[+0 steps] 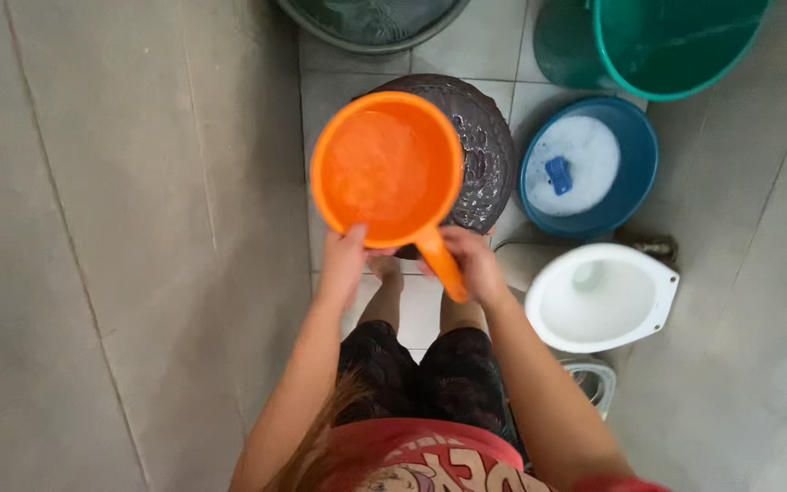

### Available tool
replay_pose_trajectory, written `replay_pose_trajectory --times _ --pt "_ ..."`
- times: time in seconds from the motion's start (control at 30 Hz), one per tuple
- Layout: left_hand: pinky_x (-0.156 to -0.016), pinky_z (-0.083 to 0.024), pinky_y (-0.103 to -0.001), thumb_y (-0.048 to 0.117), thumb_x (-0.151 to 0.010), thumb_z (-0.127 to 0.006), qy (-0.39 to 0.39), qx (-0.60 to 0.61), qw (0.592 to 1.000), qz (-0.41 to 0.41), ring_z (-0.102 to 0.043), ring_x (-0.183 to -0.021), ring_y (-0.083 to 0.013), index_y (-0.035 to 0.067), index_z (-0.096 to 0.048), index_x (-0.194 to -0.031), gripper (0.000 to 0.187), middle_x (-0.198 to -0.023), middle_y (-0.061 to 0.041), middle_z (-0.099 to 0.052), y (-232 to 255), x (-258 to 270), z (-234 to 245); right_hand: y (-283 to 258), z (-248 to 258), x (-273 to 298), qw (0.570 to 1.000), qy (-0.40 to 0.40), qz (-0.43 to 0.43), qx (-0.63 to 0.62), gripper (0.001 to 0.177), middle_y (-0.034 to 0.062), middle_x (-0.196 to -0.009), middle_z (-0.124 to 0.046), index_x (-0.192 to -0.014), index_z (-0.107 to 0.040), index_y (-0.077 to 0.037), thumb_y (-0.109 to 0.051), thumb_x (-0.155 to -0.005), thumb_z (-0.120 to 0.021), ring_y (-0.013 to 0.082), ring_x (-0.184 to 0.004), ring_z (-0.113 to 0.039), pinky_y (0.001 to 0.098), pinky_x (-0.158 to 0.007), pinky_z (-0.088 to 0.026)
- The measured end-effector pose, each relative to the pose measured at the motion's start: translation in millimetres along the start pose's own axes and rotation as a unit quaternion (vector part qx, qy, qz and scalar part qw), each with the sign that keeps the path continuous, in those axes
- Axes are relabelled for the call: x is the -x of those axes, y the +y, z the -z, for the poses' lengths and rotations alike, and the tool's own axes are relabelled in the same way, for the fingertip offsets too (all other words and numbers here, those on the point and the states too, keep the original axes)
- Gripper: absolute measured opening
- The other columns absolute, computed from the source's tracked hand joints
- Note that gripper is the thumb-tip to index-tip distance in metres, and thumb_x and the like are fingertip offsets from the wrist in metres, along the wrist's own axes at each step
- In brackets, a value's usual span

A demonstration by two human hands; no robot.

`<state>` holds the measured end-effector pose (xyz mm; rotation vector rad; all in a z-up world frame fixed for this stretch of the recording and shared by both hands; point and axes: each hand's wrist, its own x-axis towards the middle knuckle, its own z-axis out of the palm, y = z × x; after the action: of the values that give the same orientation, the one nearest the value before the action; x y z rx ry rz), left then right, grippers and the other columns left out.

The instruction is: The person cleans a brown plastic stool by pouring water from an orange cup, scrubbing the top surface with a blue sponge, and rinsing it with water in a bathroom.

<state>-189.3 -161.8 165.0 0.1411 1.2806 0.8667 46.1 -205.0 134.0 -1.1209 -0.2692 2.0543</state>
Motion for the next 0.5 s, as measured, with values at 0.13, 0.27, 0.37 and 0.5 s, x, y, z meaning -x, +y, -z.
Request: replay_pose_trajectory --times 0.13,0.27,0.37,0.5 --pt "-0.066 -0.062 -0.043 0.007 -0.092 -0.045 0.06 -0.187 0.975 -0.108 -0.071 -0.076 -0.0394 0.019 0.007 -0.163 0.089 -0.113 -0.027 -0.069 23.6 16.9 3.4 12.9 -4.6 -73.5 0.995 0.067 -0.068 -0.036 0.043 0.0105 -0.126 -0.068 -0.127 -0.062 -0.005 -0.031 -0.103 -0.038 0.0271 -0.115 -0.064 0.0427 -0.104 -0.047" --pt "-0.088 -0.055 -0.051 0.01 -0.098 -0.05 0.126 -0.453 0.857 -0.211 -0.069 -0.107 -0.0476 0.025 0.012 -0.165 0.092 -0.132 -0.028 -0.066 42.4 32.5 -7.6 10.3 -18.1 -125.5 0.979 0.092 -0.069 -0.168 0.039 0.0089 -0.129 -0.067 -0.13 -0.06 -0.008 -0.03 -0.105 -0.04 0.0249 -0.117 -0.064 0.0451 -0.106 -0.048" --pt "-0.089 -0.056 -0.05 0.013 -0.097 -0.046 0.147 -0.447 0.867 -0.162 -0.072 -0.104 -0.0454 0.028 0.011 -0.165 0.09 -0.127 -0.023 -0.071 61.5 43.6 -21.4 9.7 -25.5 -153.8 0.965 0.057 -0.049 -0.252 0.037 0.0101 -0.126 -0.069 -0.13 -0.061 -0.008 -0.029 -0.105 -0.043 0.0261 -0.115 -0.066 0.0461 -0.102 -0.052" --pt "-0.091 -0.056 -0.049 0.011 -0.101 -0.046 0.127 -0.456 0.848 -0.236 -0.07 -0.112 -0.046 0.026 0.011 -0.165 0.088 -0.138 -0.024 -0.066 72.1 48.3 -31.4 9.4 -35.1 -166.6 0.954 0.017 -0.007 -0.3 0.031 0.0126 -0.12 -0.069 -0.128 -0.061 -0.004 -0.025 -0.109 -0.05 0.0285 -0.11 -0.068 0.0465 -0.097 -0.059"
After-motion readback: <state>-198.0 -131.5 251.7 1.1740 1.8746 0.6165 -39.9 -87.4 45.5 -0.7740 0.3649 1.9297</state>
